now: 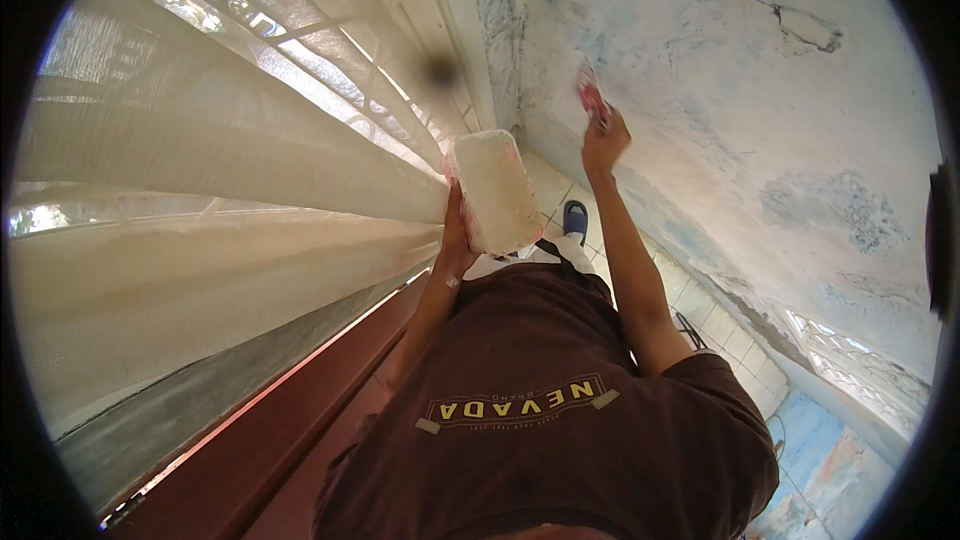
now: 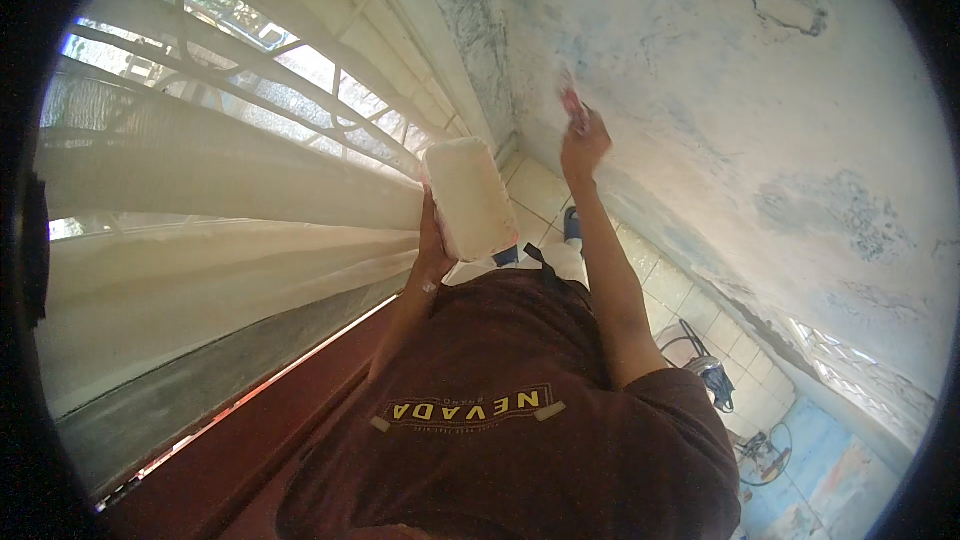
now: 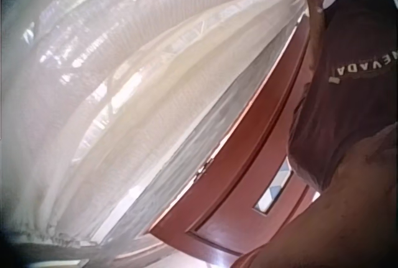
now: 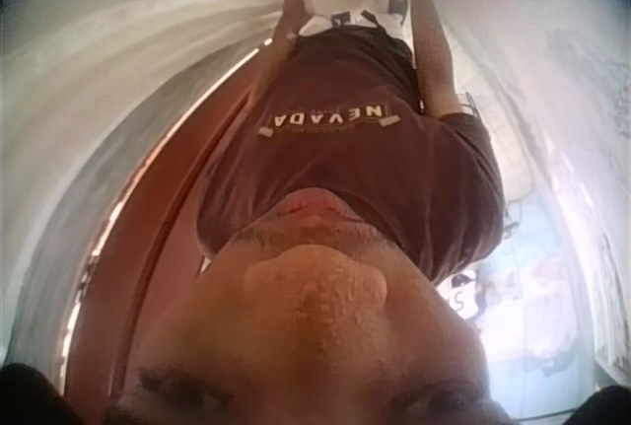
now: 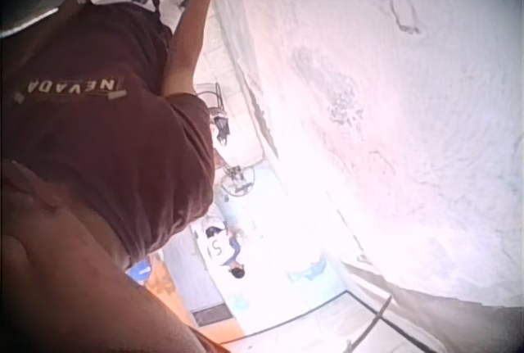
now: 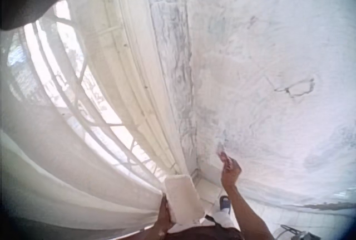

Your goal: The person applies white putty to the junction of a wall and ceiling using a putty knife, scooping material from a plastic container and smoothing it over the surface.

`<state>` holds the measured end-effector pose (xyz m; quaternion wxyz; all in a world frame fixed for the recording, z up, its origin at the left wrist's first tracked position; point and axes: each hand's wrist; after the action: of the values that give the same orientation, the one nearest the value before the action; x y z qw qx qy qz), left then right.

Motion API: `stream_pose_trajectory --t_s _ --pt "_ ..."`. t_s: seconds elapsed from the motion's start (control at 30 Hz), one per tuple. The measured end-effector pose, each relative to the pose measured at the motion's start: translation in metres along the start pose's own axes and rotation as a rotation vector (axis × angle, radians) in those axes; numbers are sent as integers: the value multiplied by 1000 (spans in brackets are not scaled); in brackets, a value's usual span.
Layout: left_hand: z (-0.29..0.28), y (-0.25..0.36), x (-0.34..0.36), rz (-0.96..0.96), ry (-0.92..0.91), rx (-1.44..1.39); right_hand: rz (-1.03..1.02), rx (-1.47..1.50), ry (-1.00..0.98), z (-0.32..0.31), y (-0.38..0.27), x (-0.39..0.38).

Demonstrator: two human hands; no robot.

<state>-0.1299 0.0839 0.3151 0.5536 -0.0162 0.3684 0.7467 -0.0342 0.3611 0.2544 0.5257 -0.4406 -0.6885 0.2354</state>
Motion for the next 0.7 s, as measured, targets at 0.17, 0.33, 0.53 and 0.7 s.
stream_pose_trajectory --t_s 0.17,0.33,0.53,0.7 --pt "-10 -4 1 -9 -47 -54 -85 60 -83 76 -67 57" --pt "-16 -14 5 -9 -116 -123 -185 -7 -62 87 -72 89" --pt "-8 -11 10 7 -56 -48 -156 78 141 3 -58 65" --pt "-5 -6 8 -1 -64 -51 151 -88 51 -37 -47 33"
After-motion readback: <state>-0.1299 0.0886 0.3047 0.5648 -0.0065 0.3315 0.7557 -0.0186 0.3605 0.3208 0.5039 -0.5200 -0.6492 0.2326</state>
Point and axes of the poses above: each hand's wrist, its own x-axis towards the middle knuckle, its own z-axis out of the palm, y = z × x, and after that the axes turned 2 degrees about x, right-handed
